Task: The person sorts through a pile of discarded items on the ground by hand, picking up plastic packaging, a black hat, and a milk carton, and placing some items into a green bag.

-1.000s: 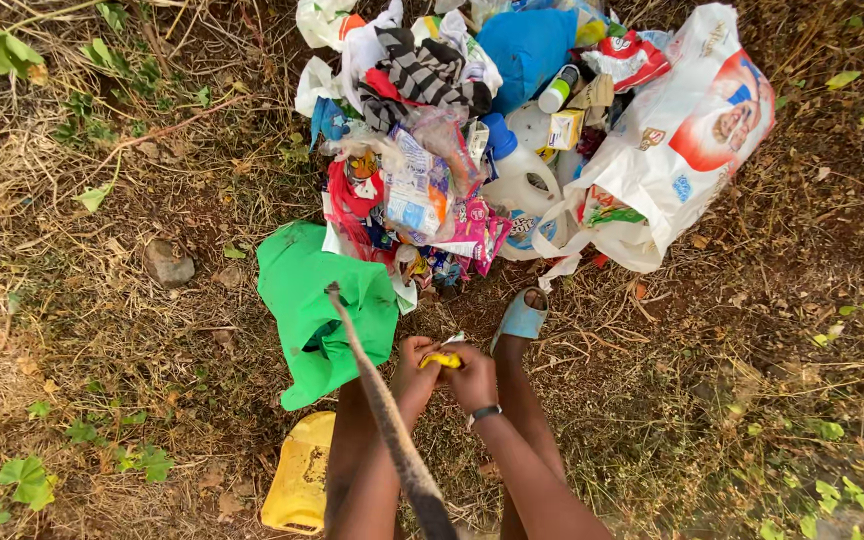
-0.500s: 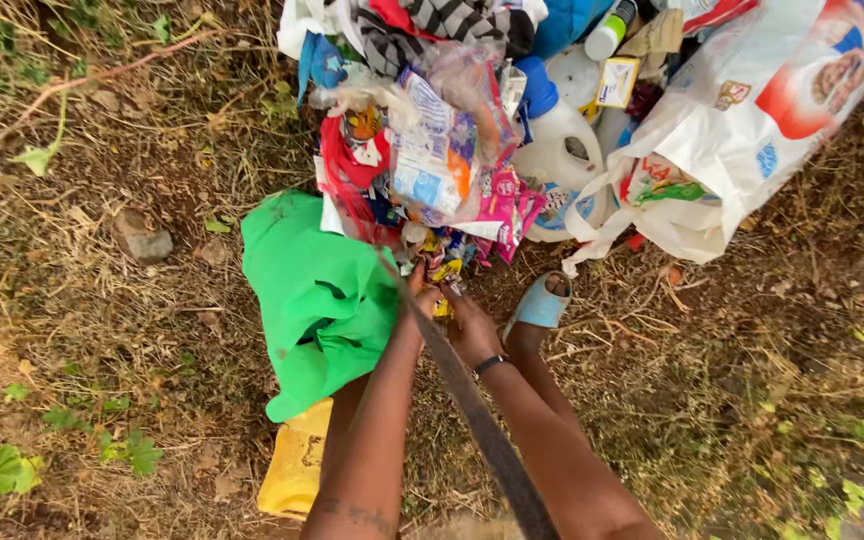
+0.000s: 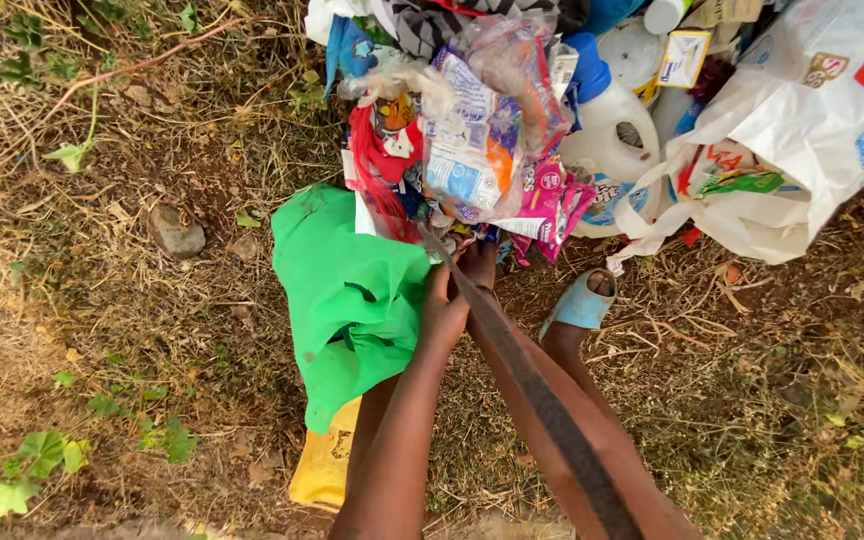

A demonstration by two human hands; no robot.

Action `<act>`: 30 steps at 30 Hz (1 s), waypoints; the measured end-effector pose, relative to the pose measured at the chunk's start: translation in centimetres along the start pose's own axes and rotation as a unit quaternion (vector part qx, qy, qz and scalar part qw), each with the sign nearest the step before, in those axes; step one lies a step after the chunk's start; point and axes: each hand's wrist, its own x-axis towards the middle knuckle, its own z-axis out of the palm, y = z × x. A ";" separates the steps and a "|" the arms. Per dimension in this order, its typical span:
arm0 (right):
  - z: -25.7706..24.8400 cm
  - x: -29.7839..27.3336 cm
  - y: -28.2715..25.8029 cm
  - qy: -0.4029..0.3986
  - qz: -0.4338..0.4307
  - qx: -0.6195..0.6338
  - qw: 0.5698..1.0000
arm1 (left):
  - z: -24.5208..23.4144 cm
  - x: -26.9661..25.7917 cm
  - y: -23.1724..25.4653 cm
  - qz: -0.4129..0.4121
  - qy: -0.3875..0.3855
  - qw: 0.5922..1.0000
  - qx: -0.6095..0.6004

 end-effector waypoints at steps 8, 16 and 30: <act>-3.5 -3.5 -0.2 -0.024 0.008 -0.021 0.999 | -2.7 -6.8 6.2 0.178 0.030 0.983 0.033; -13.2 -9.5 -2.2 0.043 0.055 0.171 0.983 | -7.3 -10.8 7.9 0.086 0.275 0.935 0.207; -7.6 -2.2 -16.6 -0.095 -0.128 0.148 0.976 | -16.6 -9.3 20.0 0.023 -0.024 0.898 -0.438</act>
